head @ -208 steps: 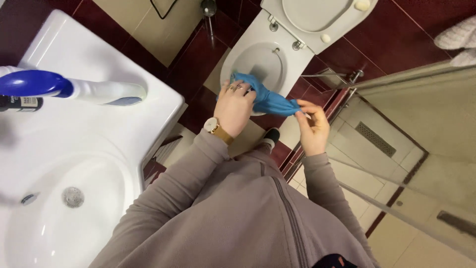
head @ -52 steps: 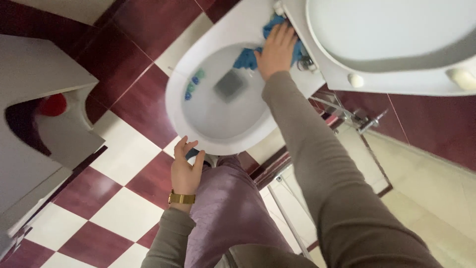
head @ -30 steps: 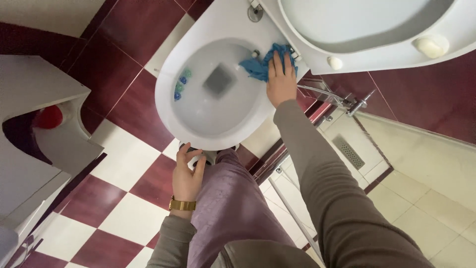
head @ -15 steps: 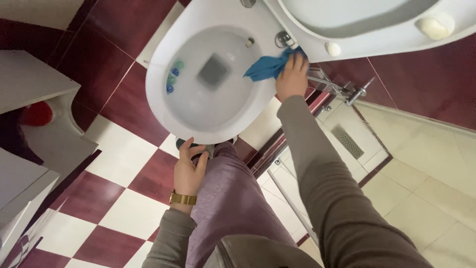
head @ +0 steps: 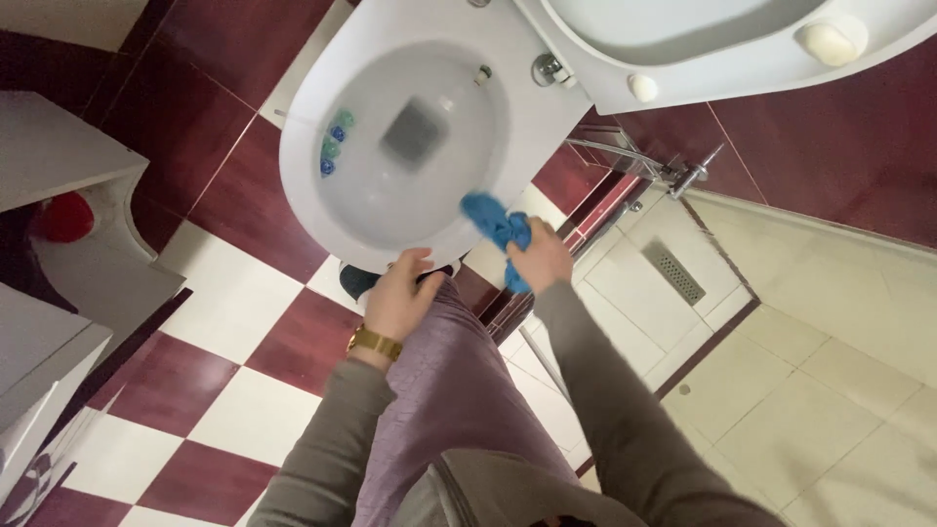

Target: Cleaning the bathroom sink, faucet, and toilet using a cloth and cleaning spray, followed by organizing items in a drawer.

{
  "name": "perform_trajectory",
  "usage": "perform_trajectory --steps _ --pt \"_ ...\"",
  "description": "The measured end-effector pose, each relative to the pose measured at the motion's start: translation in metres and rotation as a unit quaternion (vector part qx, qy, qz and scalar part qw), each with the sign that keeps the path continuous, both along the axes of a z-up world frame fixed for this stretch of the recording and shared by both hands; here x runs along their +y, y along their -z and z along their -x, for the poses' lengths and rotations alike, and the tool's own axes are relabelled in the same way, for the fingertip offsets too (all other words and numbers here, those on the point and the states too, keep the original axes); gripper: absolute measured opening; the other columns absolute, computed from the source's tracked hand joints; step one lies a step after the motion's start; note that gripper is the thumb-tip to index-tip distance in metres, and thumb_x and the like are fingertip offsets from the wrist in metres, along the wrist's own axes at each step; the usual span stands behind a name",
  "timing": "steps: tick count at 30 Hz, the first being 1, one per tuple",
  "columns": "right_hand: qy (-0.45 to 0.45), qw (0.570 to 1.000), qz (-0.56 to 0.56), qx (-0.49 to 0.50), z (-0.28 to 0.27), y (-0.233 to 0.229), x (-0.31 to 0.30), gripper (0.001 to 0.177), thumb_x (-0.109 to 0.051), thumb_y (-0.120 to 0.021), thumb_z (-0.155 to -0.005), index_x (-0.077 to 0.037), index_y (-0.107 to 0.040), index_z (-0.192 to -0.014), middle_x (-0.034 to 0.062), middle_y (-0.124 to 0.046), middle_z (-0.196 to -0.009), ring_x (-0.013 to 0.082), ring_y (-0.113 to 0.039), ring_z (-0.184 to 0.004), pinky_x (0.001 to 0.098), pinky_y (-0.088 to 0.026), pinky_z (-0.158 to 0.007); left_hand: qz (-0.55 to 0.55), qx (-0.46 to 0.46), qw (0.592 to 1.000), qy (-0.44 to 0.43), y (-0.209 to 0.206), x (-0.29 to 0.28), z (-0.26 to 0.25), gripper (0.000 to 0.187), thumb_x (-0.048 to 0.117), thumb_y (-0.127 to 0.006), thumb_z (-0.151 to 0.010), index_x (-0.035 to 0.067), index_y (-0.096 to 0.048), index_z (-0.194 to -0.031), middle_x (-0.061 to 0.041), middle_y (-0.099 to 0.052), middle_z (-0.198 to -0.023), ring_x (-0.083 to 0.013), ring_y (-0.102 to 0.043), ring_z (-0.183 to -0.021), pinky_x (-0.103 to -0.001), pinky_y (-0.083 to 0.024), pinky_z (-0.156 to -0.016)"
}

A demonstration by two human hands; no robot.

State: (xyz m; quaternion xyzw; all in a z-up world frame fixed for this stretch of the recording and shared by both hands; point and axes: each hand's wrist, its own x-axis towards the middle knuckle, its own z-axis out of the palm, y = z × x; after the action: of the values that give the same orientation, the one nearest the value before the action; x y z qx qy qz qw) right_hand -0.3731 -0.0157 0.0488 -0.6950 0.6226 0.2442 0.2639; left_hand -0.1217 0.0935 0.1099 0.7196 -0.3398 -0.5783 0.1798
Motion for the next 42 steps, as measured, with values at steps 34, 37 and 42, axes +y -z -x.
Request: perform_trajectory --steps 34,37,42 --pt "-0.245 0.941 0.231 -0.035 -0.058 0.052 -0.144 0.072 -0.012 -0.076 -0.088 -0.015 -0.048 -0.154 0.0131 -0.025 -0.163 0.0465 -0.049 -0.120 0.0514 -0.055 -0.093 -0.102 0.044 0.984 -0.137 -0.010 0.028 0.011 0.038 0.044 -0.056 -0.095 0.013 -0.060 -0.117 -0.007 -0.075 -0.115 -0.0254 -0.074 -0.101 -0.042 -0.058 -0.082" --pt "-0.168 0.970 0.169 -0.044 -0.040 0.046 -0.081 0.070 -0.012 -0.073 -0.086 -0.017 -0.048 -0.152 0.0136 -0.024 -0.162 0.0504 -0.046 -0.125 0.0563 -0.059 -0.087 -0.132 0.068 0.976 -0.157 -0.023 0.034 0.006 0.034 0.043 -0.057 -0.095 0.017 -0.060 -0.116 -0.005 -0.075 -0.118 -0.0240 -0.073 -0.104 -0.041 -0.056 -0.085" --pt "0.130 0.984 -0.007 -0.118 -0.082 -0.015 -0.048 0.053 -0.028 -0.063 -0.088 -0.011 -0.063 -0.138 0.0071 -0.046 -0.128 0.0272 -0.066 -0.095 0.0403 -0.062 -0.083 -0.107 0.066 0.976 -0.180 -0.027 0.044 -0.009 0.036 0.043 -0.058 -0.094 0.016 -0.062 -0.117 -0.004 -0.076 -0.117 -0.0231 -0.074 -0.104 -0.040 -0.057 -0.087"
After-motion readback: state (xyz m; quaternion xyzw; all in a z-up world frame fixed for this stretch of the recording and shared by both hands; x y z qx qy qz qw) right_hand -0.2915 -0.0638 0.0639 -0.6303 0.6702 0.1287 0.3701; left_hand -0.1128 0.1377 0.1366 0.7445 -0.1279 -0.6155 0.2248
